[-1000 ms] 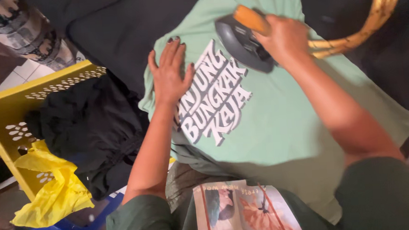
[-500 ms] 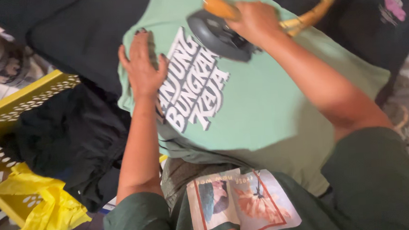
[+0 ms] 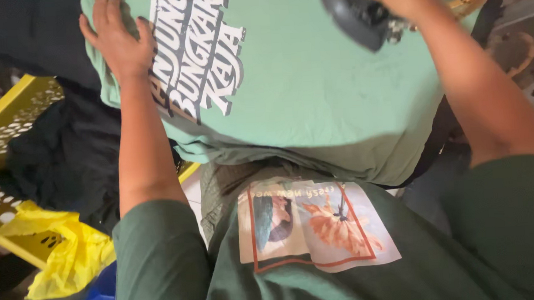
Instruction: The person irons a light green t-shirt on a dark ironing board, then folds it neatly. They use an electric iron to smooth the fabric and fold the shirt into a compact rectangle.
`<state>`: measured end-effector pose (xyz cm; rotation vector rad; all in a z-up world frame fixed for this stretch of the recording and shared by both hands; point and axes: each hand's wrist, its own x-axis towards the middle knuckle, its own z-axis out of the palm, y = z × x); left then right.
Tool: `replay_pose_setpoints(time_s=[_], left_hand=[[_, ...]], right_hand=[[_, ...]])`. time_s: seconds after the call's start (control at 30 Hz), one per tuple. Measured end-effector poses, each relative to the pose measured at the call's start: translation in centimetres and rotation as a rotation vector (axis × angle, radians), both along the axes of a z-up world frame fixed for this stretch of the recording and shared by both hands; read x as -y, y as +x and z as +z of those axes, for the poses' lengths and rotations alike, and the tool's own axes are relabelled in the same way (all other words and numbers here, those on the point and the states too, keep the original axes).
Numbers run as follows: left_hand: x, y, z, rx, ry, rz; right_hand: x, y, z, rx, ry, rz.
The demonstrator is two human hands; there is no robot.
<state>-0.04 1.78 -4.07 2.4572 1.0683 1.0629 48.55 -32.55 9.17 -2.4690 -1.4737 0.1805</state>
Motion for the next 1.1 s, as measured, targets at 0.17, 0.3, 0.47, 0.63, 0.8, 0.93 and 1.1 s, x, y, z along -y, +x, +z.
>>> replay_pose_setpoints(time_s=[0.17, 0.3, 0.47, 0.63, 0.8, 0.93, 1.1], left_hand=[[-1.6, 0.1, -0.2, -0.144, 0.037, -0.017], [-0.9, 0.8, 0.6, -0.294, 0.045, 0.053], [6.6, 0.8, 0.6, -0.193, 0.039, 0.045], [15.3, 1.3, 0.9, -0.119, -0.017, -0.104], [18.0, 0.9, 3.8, -0.066, 0.116, -0.083], [22.3, 2.1, 5.4, 0.115, 0.079, -0.414], [35.7, 7.7, 5.5, 0.018, 0.227, -1.196]], right_hand=[[3.7, -13.8, 0.6, 0.025, -0.095, 0.265], [6.2, -25.3, 1.1, -0.049, -0.273, 0.367], [8.7, -29.7, 1.5, -0.025, -0.147, 0.456], [8.9, -22.1, 0.0, 0.149, -0.139, 0.213], [10.0, -8.7, -1.6, 0.330, -0.071, -0.078], [11.4, 0.2, -3.3, 0.321, 0.038, -0.259], [11.9, 3.3, -4.7, 0.317, 0.026, -0.354]])
